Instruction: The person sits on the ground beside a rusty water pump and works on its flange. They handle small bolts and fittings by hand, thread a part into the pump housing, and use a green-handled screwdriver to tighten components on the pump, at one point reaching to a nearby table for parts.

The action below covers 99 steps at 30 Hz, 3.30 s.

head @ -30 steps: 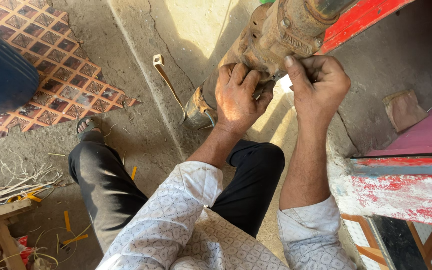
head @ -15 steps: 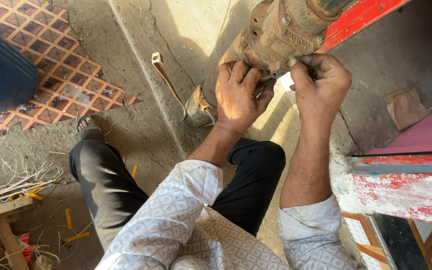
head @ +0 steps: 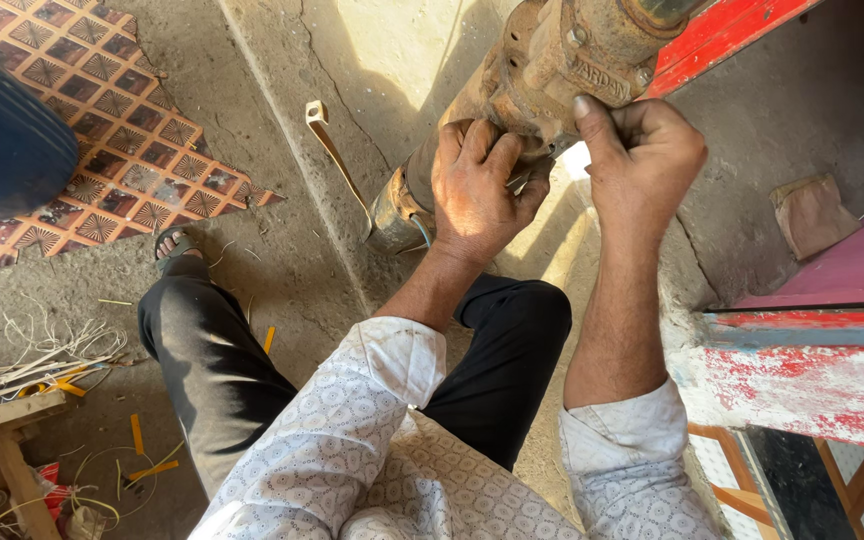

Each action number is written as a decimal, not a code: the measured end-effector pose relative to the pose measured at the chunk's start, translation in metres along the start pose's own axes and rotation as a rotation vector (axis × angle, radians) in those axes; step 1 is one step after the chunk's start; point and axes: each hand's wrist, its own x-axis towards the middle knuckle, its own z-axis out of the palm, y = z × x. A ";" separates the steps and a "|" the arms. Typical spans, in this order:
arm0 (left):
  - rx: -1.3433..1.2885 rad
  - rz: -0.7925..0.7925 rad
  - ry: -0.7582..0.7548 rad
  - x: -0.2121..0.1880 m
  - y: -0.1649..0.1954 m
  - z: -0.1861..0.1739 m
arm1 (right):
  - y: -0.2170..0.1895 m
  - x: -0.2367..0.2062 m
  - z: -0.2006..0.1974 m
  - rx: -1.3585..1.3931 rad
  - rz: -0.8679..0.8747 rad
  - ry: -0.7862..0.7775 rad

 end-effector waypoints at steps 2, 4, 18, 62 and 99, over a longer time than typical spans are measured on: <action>0.010 0.001 -0.004 0.001 0.000 0.000 | -0.002 0.001 0.000 -0.077 -0.050 -0.010; 0.005 0.003 0.014 0.003 0.000 0.000 | -0.004 -0.001 -0.001 0.146 0.006 0.011; 0.008 -0.006 0.022 0.002 0.000 -0.003 | -0.009 -0.007 0.001 0.220 0.082 0.033; 0.102 -0.088 -0.022 -0.003 0.007 0.011 | -0.011 -0.002 0.003 -0.119 -0.002 0.044; 0.066 -0.076 -0.094 -0.004 -0.003 -0.013 | 0.025 -0.034 0.011 0.506 0.154 0.154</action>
